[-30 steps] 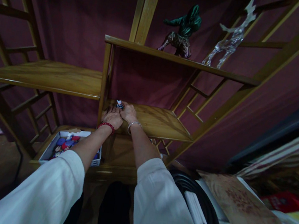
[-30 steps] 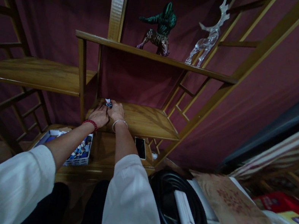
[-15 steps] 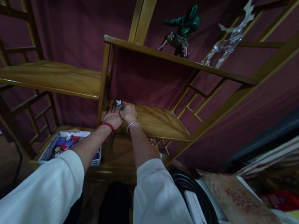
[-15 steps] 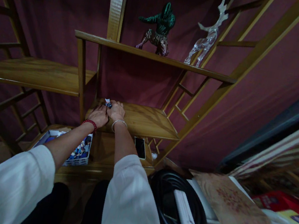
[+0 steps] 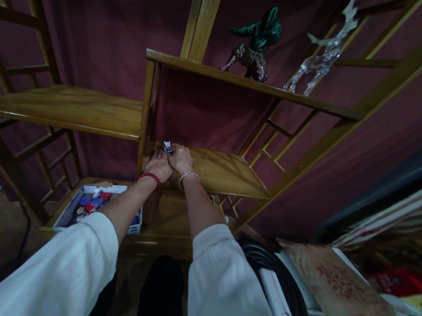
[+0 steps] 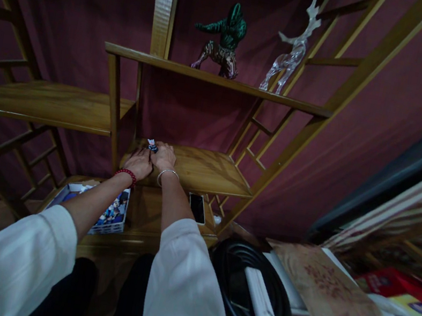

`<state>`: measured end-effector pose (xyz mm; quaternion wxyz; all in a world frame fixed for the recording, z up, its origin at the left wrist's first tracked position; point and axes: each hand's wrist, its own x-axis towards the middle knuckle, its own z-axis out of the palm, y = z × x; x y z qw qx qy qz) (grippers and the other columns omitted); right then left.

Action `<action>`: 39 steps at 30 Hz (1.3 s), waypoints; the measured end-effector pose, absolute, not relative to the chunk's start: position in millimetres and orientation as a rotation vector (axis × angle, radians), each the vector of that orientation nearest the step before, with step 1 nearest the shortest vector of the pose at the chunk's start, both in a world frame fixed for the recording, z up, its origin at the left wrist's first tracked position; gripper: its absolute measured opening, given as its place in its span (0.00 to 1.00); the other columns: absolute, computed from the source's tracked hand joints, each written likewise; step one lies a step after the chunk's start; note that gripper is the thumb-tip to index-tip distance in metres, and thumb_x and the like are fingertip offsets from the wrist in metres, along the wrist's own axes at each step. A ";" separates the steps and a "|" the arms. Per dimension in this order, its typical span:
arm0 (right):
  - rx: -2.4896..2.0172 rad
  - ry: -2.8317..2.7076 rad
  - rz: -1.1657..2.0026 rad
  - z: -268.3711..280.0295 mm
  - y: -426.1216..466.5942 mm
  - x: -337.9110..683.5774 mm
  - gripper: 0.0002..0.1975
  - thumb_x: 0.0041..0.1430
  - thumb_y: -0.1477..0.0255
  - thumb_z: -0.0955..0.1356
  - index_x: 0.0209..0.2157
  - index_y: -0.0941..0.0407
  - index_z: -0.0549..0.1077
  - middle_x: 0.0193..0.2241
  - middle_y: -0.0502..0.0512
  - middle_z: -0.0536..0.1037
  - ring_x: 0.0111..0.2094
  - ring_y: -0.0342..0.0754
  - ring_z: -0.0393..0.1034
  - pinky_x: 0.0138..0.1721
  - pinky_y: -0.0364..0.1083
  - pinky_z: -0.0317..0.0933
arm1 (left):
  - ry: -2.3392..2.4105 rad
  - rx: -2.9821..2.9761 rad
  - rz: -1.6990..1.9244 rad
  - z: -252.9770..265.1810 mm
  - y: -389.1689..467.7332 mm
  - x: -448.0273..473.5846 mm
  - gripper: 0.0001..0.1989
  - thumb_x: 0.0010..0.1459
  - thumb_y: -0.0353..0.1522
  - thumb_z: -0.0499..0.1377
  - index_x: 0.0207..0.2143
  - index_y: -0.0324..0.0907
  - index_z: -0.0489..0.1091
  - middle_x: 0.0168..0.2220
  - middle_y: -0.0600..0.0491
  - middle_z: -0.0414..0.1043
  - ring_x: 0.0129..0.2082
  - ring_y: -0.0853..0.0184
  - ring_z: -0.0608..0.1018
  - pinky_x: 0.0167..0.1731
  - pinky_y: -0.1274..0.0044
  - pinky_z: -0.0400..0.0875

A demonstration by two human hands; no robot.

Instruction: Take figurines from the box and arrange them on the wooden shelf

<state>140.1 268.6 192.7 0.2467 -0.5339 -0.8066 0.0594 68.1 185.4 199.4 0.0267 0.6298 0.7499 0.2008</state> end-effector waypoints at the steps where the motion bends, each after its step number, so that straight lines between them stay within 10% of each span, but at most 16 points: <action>1: -1.458 -2.202 0.168 192.9 268.5 140.1 0.17 0.53 0.64 0.64 0.46 0.50 0.68 0.43 0.53 0.72 0.45 0.50 0.62 0.44 0.46 0.58 | 2.319 1.945 0.617 199.2 185.6 68.1 0.23 0.55 0.29 0.43 0.54 0.35 0.56 0.57 0.45 0.57 0.59 0.62 0.55 0.57 0.70 0.45; 39: -1.446 -2.180 0.139 196.2 267.7 139.2 0.15 0.57 0.63 0.62 0.43 0.52 0.70 0.41 0.55 0.72 0.44 0.49 0.60 0.45 0.45 0.55 | 2.325 1.952 0.574 197.1 186.4 68.8 0.27 0.54 0.31 0.44 0.57 0.33 0.51 0.60 0.42 0.52 0.60 0.59 0.53 0.57 0.68 0.44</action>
